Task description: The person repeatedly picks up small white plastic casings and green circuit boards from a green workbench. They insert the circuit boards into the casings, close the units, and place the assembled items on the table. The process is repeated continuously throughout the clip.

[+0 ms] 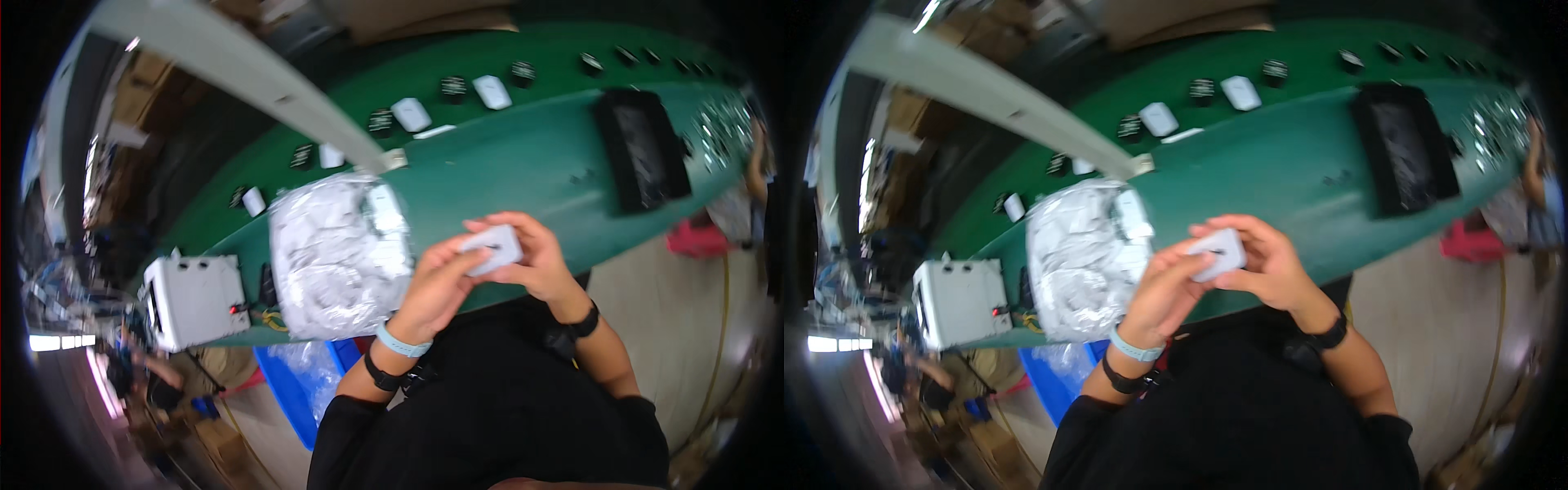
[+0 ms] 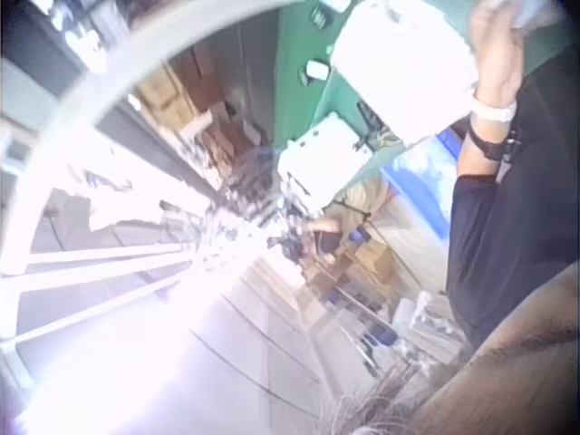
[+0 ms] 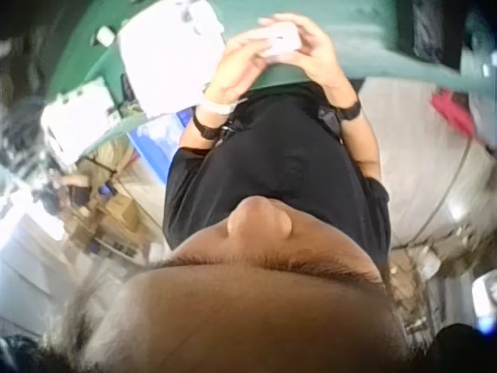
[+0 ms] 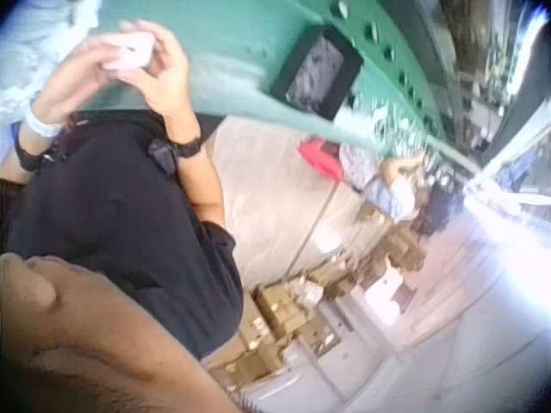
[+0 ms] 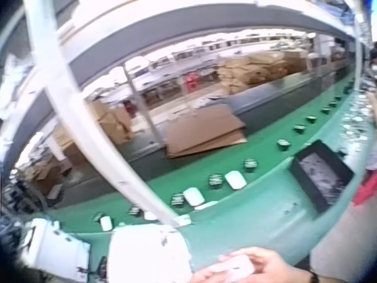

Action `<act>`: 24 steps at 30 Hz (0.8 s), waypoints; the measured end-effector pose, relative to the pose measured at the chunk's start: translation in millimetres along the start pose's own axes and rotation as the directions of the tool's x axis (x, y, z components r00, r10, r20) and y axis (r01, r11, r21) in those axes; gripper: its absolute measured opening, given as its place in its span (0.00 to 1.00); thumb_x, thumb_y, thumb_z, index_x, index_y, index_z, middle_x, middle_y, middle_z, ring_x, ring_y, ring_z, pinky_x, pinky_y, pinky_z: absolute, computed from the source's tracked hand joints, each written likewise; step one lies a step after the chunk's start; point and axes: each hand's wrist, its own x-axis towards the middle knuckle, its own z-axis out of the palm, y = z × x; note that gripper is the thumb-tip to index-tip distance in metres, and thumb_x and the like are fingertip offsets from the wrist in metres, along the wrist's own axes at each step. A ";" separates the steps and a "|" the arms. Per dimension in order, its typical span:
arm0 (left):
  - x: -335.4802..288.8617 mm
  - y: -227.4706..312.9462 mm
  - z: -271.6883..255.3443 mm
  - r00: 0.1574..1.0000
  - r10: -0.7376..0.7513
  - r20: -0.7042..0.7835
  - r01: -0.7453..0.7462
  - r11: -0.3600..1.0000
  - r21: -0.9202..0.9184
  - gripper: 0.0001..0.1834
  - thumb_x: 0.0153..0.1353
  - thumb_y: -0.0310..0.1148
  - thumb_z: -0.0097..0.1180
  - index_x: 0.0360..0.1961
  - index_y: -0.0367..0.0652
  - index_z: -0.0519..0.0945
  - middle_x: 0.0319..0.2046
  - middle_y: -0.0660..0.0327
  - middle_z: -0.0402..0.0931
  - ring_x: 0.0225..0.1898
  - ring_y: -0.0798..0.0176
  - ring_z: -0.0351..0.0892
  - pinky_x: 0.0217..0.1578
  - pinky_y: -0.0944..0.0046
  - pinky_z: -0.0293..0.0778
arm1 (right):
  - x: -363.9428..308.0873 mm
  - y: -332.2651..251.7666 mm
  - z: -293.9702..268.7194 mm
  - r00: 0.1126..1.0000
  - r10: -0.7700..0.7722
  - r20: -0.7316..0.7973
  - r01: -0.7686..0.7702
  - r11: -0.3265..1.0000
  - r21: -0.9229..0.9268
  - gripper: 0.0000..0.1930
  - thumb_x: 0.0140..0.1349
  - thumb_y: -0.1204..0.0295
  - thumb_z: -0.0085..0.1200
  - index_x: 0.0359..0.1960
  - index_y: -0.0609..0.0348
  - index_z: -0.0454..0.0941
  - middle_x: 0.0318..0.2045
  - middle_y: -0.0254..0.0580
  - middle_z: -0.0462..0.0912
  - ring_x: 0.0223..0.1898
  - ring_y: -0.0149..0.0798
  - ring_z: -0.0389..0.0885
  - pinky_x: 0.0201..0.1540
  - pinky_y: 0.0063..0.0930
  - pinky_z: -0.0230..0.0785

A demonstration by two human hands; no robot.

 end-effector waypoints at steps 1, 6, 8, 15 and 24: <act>-7.0 7.6 -4.6 1.000 -0.004 0.018 0.005 1.000 -0.011 0.18 0.70 0.33 0.54 0.56 0.32 0.76 0.46 0.56 0.82 0.47 0.64 0.82 0.50 0.62 0.78 | 3.5 1.9 4.4 0.999 0.041 -0.013 -0.041 0.999 0.006 0.37 0.55 0.79 0.68 0.67 0.63 0.62 0.63 0.53 0.73 0.62 0.44 0.75 0.64 0.42 0.69; -36.4 112.9 -108.9 0.963 0.269 0.018 -0.202 0.677 0.708 0.13 0.69 0.32 0.54 0.47 0.35 0.83 0.41 0.56 0.83 0.36 0.67 0.82 0.33 0.67 0.79 | -0.6 -4.8 10.3 0.979 -0.083 -0.189 0.101 0.991 0.087 0.42 0.51 0.69 0.73 0.66 0.62 0.62 0.58 0.53 0.77 0.57 0.51 0.79 0.61 0.46 0.73; -42.8 173.1 -195.4 0.599 0.785 -0.158 -0.068 0.247 0.967 0.09 0.66 0.30 0.56 0.40 0.35 0.83 0.31 0.62 0.85 0.31 0.70 0.82 0.31 0.70 0.76 | -2.9 -8.4 4.2 0.983 -0.059 -0.175 0.082 0.989 0.126 0.43 0.49 0.67 0.73 0.65 0.63 0.63 0.57 0.53 0.78 0.55 0.52 0.81 0.59 0.46 0.74; -23.4 271.3 -458.8 0.259 0.906 -0.334 0.706 0.058 0.706 0.25 0.51 0.37 0.62 0.51 0.38 0.77 0.50 0.42 0.76 0.54 0.40 0.76 0.54 0.47 0.74 | -6.0 -4.8 -6.2 0.961 -0.059 -0.269 0.077 0.995 0.058 0.45 0.51 0.60 0.72 0.67 0.65 0.61 0.54 0.51 0.78 0.51 0.48 0.80 0.55 0.40 0.74; -38.3 287.1 -514.1 0.196 0.965 -0.177 0.411 0.083 0.908 0.23 0.54 0.37 0.68 0.46 0.32 0.80 0.38 0.41 0.82 0.44 0.38 0.81 0.47 0.47 0.76 | -0.7 -1.2 4.3 0.945 -0.092 -0.315 0.164 0.964 0.210 0.39 0.55 0.62 0.70 0.66 0.63 0.65 0.51 0.54 0.81 0.47 0.50 0.84 0.52 0.45 0.78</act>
